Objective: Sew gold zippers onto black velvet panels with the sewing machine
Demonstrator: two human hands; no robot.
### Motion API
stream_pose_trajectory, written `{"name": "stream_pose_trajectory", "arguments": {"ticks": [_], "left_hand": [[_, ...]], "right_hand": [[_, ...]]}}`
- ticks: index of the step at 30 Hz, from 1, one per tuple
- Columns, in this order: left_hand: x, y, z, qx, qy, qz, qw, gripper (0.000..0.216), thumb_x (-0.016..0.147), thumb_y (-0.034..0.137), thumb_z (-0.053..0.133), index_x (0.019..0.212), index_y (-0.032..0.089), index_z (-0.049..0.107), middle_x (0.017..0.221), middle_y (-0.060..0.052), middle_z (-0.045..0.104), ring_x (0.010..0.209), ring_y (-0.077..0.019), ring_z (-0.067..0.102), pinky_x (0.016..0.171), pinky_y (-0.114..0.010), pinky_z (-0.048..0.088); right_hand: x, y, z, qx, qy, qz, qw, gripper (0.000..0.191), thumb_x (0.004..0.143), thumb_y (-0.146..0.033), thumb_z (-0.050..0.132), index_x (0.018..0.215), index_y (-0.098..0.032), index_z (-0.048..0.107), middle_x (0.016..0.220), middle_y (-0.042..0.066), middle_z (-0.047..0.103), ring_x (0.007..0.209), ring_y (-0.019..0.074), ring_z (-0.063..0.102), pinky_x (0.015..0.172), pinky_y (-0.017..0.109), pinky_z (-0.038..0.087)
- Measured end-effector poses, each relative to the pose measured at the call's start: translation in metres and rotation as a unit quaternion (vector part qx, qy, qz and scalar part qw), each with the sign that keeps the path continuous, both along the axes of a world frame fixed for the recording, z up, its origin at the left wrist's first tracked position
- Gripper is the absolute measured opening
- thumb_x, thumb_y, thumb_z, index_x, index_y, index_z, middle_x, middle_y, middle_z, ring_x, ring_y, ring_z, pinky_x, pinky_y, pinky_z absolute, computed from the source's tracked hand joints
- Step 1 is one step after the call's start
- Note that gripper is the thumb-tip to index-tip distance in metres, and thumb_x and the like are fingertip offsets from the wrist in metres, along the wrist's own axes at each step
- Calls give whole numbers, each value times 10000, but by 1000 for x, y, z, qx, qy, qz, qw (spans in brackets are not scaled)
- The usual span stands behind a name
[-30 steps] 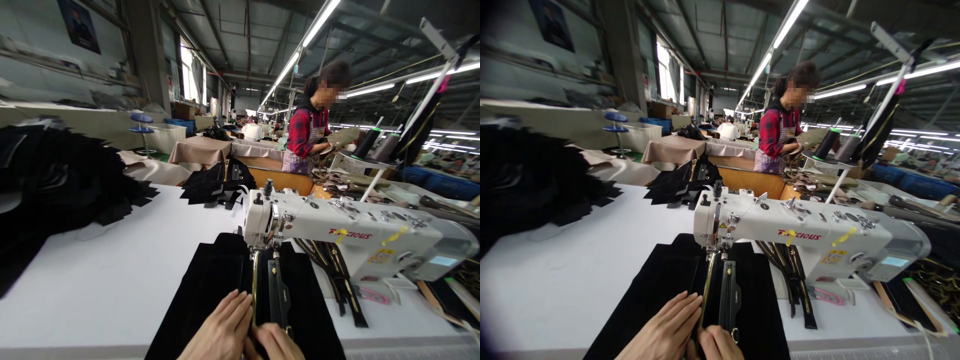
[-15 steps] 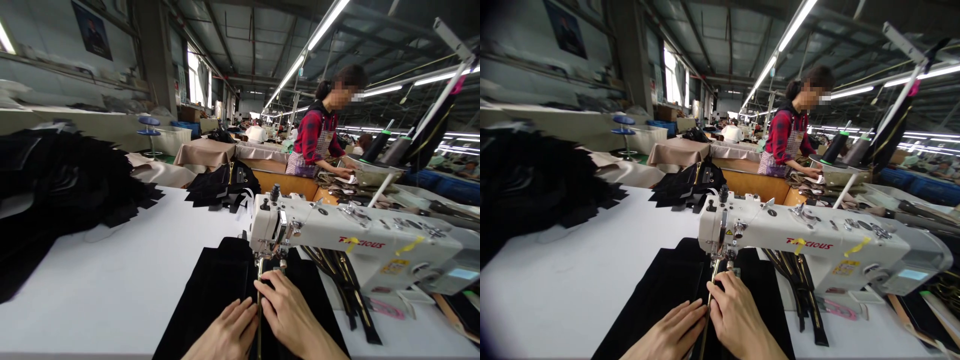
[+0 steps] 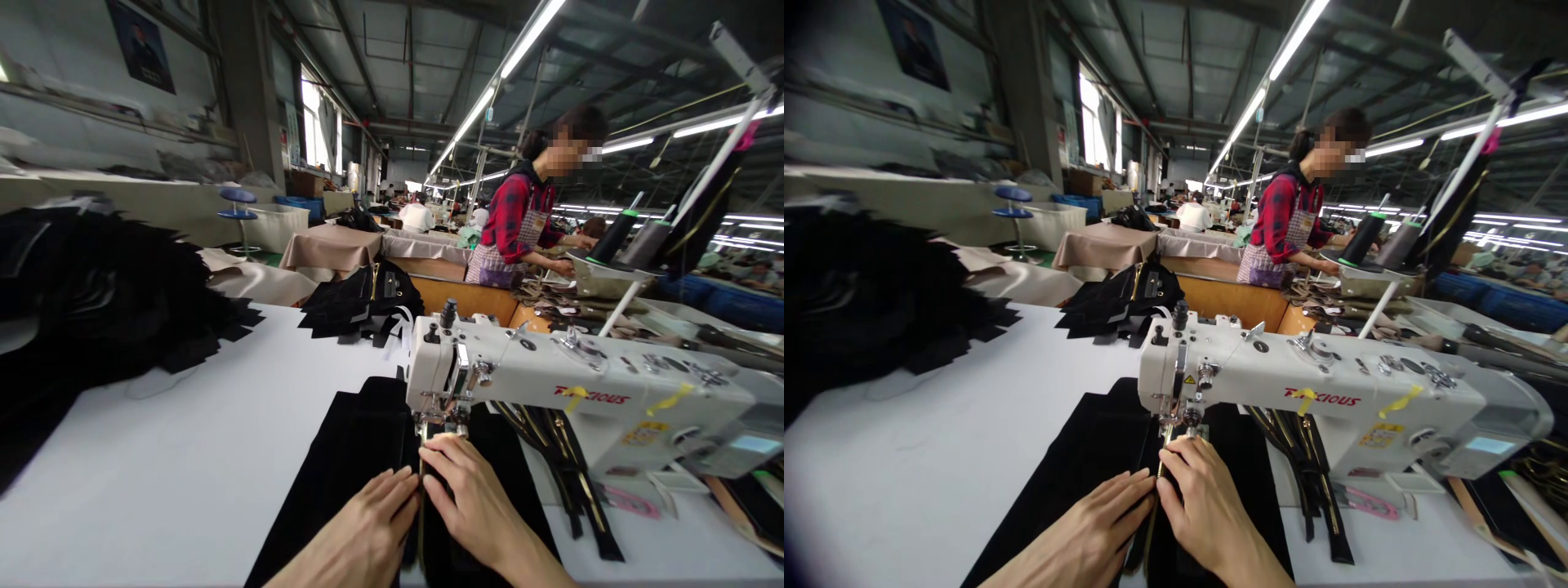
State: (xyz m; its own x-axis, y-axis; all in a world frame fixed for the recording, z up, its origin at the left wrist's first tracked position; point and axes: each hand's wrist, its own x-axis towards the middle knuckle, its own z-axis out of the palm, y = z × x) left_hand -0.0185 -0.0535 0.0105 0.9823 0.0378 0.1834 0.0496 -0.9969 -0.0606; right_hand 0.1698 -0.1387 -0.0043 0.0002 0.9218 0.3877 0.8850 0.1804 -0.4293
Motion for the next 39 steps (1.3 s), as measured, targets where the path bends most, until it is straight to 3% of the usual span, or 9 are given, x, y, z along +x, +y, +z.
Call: {"name": "stream_pose_trajectory", "arguments": {"ticks": [7, 19, 28, 33, 39], "left_hand": [[0, 2, 3, -8, -17, -5, 1000, 550, 718, 22, 470, 1254, 55, 590, 1366, -174, 569, 1249, -290, 562, 1064, -419, 477], [7, 15, 0, -102, -83, 1, 991, 437, 781, 52, 476, 1189, 112, 621, 1295, -130, 625, 1187, -250, 604, 1045, -383, 498], [15, 35, -17, -74, -84, -2, 994, 473, 803, 50, 478, 1265, 105, 566, 1352, -168, 577, 1234, -272, 579, 1049, -419, 501], [21, 38, -15, -74, -84, -8, 994, 445, 808, 26, 461, 1234, 96, 566, 1298, -164, 604, 1235, -260, 574, 1065, -396, 487], [22, 37, -15, -96, -75, -6, 993, 366, 819, 9, 438, 1142, 115, 575, 1148, -122, 639, 1194, -241, 583, 1087, -375, 461]], "right_hand": [[-5, -14, -5, 24, -8, 12, 1000, 390, 851, -150, 579, 1238, -162, 628, 1241, 64, 640, 1199, 248, 533, 1104, 420, 414], [3, -1, -1, 14, -34, 6, 999, 373, 839, -179, 603, 1208, -172, 653, 1232, 51, 655, 1207, 263, 537, 1117, 462, 391], [14, 12, -5, 3, -45, 3, 999, 406, 841, -193, 597, 1245, -171, 628, 1278, 70, 643, 1197, 273, 561, 1118, 487, 368], [19, 15, -10, 3, -39, -2, 999, 457, 831, -170, 600, 1287, -189, 592, 1325, 72, 621, 1202, 268, 566, 1129, 493, 344], [17, 11, -8, 37, -23, 23, 999, 328, 836, -140, 576, 1148, -202, 657, 1157, 50, 692, 1193, 252, 567, 1117, 459, 354]]}}
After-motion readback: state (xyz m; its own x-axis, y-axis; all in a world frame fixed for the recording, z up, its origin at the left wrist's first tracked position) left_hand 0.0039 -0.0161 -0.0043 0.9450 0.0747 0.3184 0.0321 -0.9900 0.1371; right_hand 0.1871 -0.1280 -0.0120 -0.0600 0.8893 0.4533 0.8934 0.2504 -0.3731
